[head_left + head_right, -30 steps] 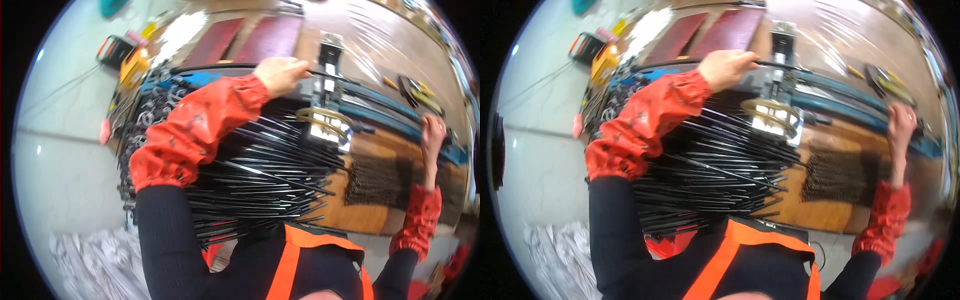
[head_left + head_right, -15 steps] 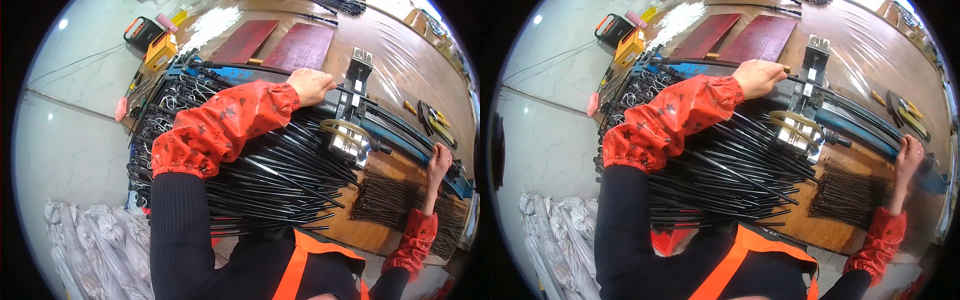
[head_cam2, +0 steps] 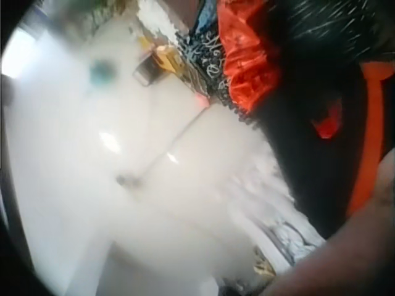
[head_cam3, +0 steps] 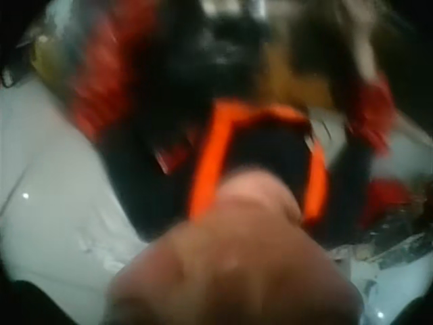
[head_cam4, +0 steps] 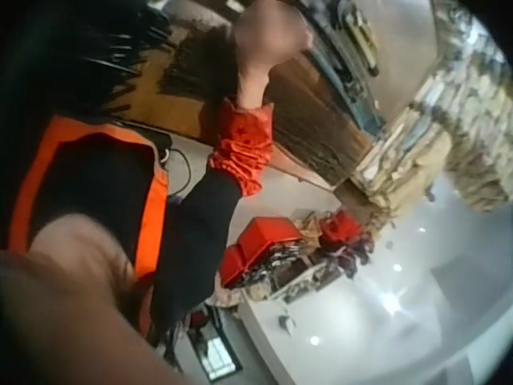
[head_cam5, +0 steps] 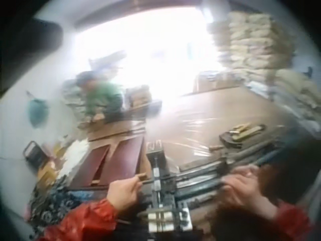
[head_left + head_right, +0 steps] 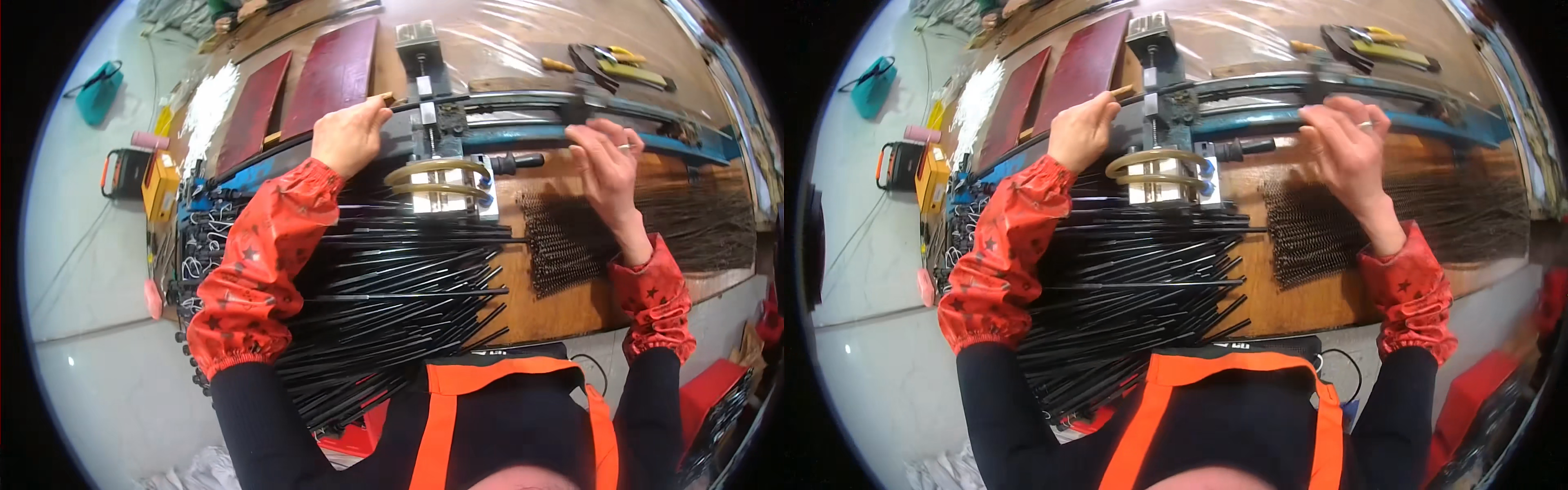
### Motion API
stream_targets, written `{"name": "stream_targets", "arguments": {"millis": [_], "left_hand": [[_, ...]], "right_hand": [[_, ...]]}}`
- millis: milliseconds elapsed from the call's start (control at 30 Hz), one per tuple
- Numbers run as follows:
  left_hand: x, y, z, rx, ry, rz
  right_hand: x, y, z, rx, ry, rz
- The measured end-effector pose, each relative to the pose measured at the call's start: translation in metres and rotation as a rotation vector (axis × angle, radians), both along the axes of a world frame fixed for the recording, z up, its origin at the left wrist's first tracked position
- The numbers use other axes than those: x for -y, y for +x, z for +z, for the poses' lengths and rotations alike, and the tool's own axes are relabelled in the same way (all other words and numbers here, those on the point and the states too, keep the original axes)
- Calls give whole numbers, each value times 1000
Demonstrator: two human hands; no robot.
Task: The person inserts long black rods into a mechanical clamp on a workbench and then aligns thin brown bristles into a bundle using their hands.
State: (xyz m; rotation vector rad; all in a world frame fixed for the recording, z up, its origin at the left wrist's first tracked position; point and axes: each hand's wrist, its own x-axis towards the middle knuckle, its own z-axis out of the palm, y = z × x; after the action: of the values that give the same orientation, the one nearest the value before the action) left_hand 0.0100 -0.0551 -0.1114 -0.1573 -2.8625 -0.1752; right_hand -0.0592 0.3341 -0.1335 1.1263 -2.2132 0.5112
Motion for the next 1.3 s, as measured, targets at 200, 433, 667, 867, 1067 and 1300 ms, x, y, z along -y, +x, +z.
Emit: {"name": "stream_targets", "arguments": {"millis": [200, 433, 667, 867, 1067, 1300], "left_hand": [[-1, -5, 0, 13, 41, -22], [-3, 4, -8, -136, 0, -91], [3, -27, -10, -319, -146, -295], [110, -15, -21, -277, -286, -233], [36, 38, 0, -32, -175, -502], [-2, 72, -9, 516, 63, -369]], "right_hand": [[21, 20, -5, 240, -100, 129], [33, 37, -18, 654, -248, 271], [27, 4, -50, 881, 44, 178], [35, 4, -43, 854, 445, 172], [18, 7, -40, 876, 249, 63], [16, 3, -49, 909, 256, 199]]}}
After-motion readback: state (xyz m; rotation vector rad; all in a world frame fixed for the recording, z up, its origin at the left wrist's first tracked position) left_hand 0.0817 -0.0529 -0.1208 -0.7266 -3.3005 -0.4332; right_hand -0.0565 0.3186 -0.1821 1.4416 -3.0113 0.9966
